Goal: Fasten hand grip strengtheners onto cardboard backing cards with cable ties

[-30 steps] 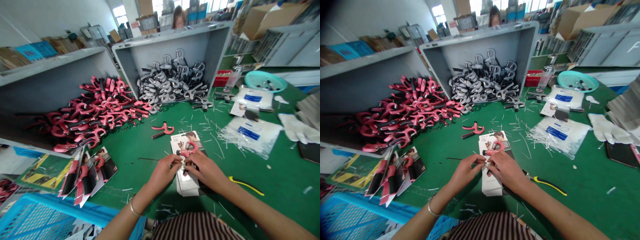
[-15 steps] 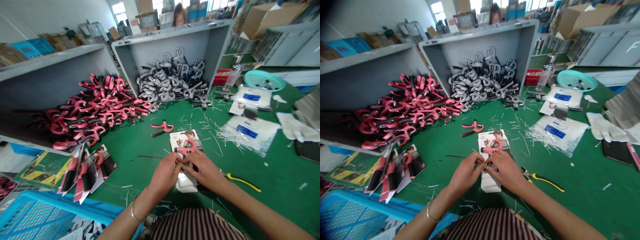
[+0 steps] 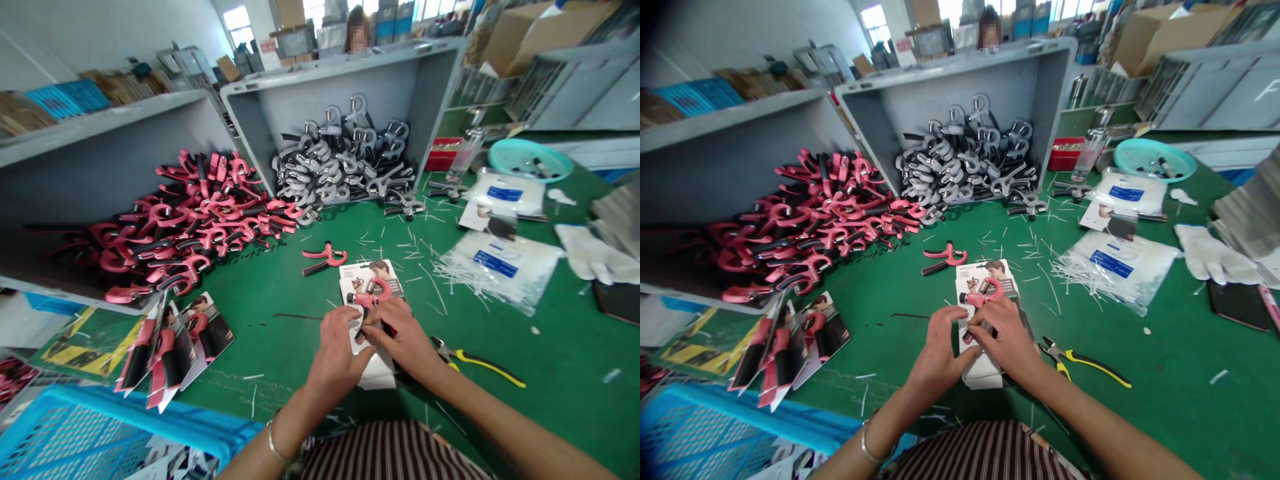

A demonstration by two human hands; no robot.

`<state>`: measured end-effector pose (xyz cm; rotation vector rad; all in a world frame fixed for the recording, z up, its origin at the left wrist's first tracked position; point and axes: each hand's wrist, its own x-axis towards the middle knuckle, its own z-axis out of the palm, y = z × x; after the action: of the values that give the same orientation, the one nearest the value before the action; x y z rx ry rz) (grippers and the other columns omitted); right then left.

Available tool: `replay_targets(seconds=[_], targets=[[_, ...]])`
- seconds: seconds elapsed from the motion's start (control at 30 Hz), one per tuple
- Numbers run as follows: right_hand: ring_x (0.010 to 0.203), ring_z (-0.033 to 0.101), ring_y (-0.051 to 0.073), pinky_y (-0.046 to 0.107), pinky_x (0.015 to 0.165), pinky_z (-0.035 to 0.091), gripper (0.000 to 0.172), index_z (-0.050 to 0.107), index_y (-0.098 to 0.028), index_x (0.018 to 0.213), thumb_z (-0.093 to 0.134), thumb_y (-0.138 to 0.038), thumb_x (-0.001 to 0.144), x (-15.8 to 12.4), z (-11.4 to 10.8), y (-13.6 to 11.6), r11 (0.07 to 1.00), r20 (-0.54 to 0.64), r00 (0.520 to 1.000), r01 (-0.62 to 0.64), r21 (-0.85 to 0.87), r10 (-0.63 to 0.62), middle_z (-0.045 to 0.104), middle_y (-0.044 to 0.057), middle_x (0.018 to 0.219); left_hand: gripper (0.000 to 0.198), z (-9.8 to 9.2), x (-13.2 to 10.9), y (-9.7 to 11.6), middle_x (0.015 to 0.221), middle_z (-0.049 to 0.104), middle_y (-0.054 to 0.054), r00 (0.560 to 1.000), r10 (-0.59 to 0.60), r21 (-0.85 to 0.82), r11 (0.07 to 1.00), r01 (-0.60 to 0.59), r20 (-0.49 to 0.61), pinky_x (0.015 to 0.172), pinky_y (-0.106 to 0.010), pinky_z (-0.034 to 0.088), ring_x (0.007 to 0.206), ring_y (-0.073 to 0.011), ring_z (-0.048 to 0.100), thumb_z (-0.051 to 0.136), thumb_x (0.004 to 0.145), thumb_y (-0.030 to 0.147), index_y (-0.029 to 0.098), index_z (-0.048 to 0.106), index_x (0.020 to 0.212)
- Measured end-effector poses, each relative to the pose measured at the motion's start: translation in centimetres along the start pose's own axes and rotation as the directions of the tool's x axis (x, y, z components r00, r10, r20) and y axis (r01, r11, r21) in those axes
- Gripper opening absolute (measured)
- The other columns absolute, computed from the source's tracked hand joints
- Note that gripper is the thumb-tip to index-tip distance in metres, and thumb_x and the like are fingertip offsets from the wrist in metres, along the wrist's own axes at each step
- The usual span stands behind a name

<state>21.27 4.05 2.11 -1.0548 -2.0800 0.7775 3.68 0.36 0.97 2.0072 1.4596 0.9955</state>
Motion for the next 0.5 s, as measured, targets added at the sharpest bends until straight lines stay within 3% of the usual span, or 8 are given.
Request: replay_targets(seconds=[0.03,0.13,0.23,0.3,0.4,0.43,0.5], targets=[[0.092,0.058,0.021,0.039,0.091,0.035,0.012,0.064,-0.021,0.082,0.061,-0.024,0.093,0.3,0.3,0.0,1.000,-0.002,1.000,0.009,0.022,-0.009,0.068,0.002,0.088,0.048,0.3,-0.3,-0.7,0.124,0.056,-0.014,1.000,0.008,0.050,0.999,-0.007,-0.017,0.102,-0.047,0.042,0.118,-0.0280,0.052,0.072,0.078,0.017,0.017,0.048,0.120],[0.101,0.056,0.022,0.041,0.095,0.033,0.013,0.064,-0.021,0.082,0.059,-0.025,0.094,0.7,0.9,0.2,0.996,0.034,0.998,0.051,0.069,-0.053,0.070,0.003,0.101,0.024,0.5,-0.7,-2.5,0.121,0.059,-0.014,0.998,0.008,0.154,0.988,0.001,-0.055,0.102,-0.048,0.042,0.118,-0.0273,0.053,0.062,0.087,0.017,0.018,0.056,0.111],[0.104,0.055,0.021,0.041,0.097,0.034,0.021,0.062,-0.022,0.079,0.053,-0.024,0.097,-0.1,0.7,0.6,0.997,0.081,0.996,0.043,0.059,-0.048,0.071,0.002,0.097,0.014,-0.2,-0.9,-3.5,0.118,0.063,-0.012,0.997,-0.033,0.173,0.984,0.044,-0.067,0.104,-0.050,0.041,0.118,-0.0275,0.055,0.058,0.090,0.020,0.019,0.060,0.104],[0.112,0.052,0.022,0.043,0.101,0.034,0.023,0.063,-0.023,0.081,0.048,-0.025,0.099,-1.7,-0.3,1.3,1.000,0.086,0.996,0.030,-0.007,-0.029,0.071,0.002,0.100,0.014,-0.8,-1.0,-3.7,0.125,0.061,-0.013,0.995,-0.098,0.088,0.991,0.101,-0.033,0.105,-0.051,0.039,0.122,-0.0284,0.053,0.059,0.090,0.022,0.019,0.061,0.103],[0.125,0.045,0.027,0.050,0.107,0.030,0.018,0.063,-0.025,0.105,0.050,-0.036,0.098,-6.4,-3.0,3.4,0.966,0.015,0.997,-0.066,-0.251,0.072,0.063,0.006,0.126,0.014,-2.1,-1.1,-4.0,0.134,0.057,-0.014,0.961,-0.275,-0.184,0.943,0.276,0.030,0.105,-0.049,0.040,0.124,-0.0289,0.053,0.063,0.087,0.024,0.019,0.062,0.099],[0.127,0.043,0.031,0.054,0.106,0.029,0.032,0.059,-0.024,0.117,0.056,-0.044,0.093,-8.4,-4.1,4.3,0.925,-0.033,0.990,-0.139,-0.354,0.136,0.056,0.010,0.136,0.017,-2.7,-1.0,-4.2,0.133,0.058,-0.014,0.935,-0.346,-0.309,0.883,0.353,0.078,0.103,-0.047,0.042,0.121,-0.0286,0.056,0.066,0.084,0.026,0.019,0.062,0.099],[0.121,0.046,0.040,0.060,0.098,0.036,0.075,0.047,-0.018,0.137,0.066,-0.062,0.078,-12.4,-5.8,6.1,0.825,-0.071,0.973,-0.226,-0.518,0.221,0.050,0.019,0.140,0.030,-4.1,-0.5,-4.5,0.128,0.062,-0.013,0.866,-0.456,-0.537,0.687,0.490,0.207,0.096,-0.041,0.047,0.113,-0.0266,0.061,0.073,0.079,0.028,0.018,0.062,0.105]])
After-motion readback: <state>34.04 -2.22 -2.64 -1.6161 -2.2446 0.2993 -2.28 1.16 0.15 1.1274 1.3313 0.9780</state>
